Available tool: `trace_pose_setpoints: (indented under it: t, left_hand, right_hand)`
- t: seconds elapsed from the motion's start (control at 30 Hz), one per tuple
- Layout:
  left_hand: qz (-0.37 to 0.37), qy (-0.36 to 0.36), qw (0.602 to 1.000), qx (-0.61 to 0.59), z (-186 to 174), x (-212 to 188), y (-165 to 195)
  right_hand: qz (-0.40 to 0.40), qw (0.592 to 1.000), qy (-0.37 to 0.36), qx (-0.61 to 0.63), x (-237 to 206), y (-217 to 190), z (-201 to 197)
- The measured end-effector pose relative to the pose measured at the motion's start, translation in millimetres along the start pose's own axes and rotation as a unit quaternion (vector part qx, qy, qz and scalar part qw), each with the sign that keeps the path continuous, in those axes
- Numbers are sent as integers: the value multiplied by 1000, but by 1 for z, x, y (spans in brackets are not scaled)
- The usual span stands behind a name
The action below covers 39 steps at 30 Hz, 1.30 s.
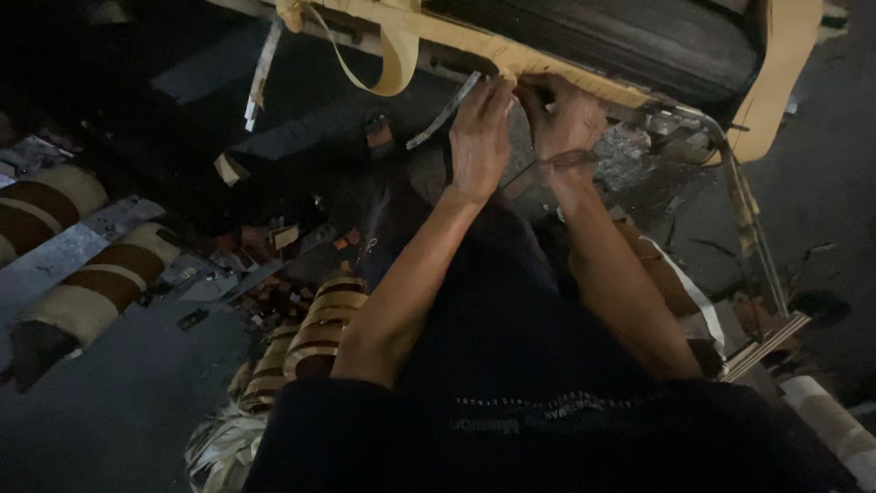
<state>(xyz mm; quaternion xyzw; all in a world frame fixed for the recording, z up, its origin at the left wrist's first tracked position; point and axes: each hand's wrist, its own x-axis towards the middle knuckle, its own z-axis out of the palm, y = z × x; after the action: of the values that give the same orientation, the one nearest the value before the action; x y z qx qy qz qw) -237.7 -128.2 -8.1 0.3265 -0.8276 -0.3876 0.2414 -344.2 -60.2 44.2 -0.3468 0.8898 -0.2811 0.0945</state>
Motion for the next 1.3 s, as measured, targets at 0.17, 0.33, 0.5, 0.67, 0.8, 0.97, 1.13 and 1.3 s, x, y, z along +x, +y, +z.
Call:
trace_pose_setpoints:
  t: [0.17, 0.33, 0.5, 0.67, 0.8, 0.97, 1.13, 1.3]
  left_hand:
    - [-172, 46, 977, -115, 7, 12, 0]
    - [-177, 88, 965, -174, 18, 31, 3]
    - [-24, 96, 989, -105, 16, 29, 6]
    - [25, 65, 996, -54, 5, 25, 17]
    - [-14, 80, 994, -79, 3, 33, 22]
    - [-80, 95, 988, -90, 4, 47, 9]
    - [183, 11, 981, 65, -5, 60, -12]
    - [337, -117, 928, 109, -24, 80, -32]
  right_hand:
    - [69, 997, -21, -32, 4, 1, -1]
    - [-141, 973, -13, -184, 1, 9, -10]
    - [15, 971, -216, -96, 21, 25, -17]
    - [195, 943, -264, 55, 66, 16, -14]
    - [326, 888, -258, 198, 81, -4, -25]
    - [351, 869, -298, 182, 90, -27, -46]
    - [191, 927, -309, 96, 119, -28, -29]
    - [42, 909, -387, -150, 155, -35, -12]
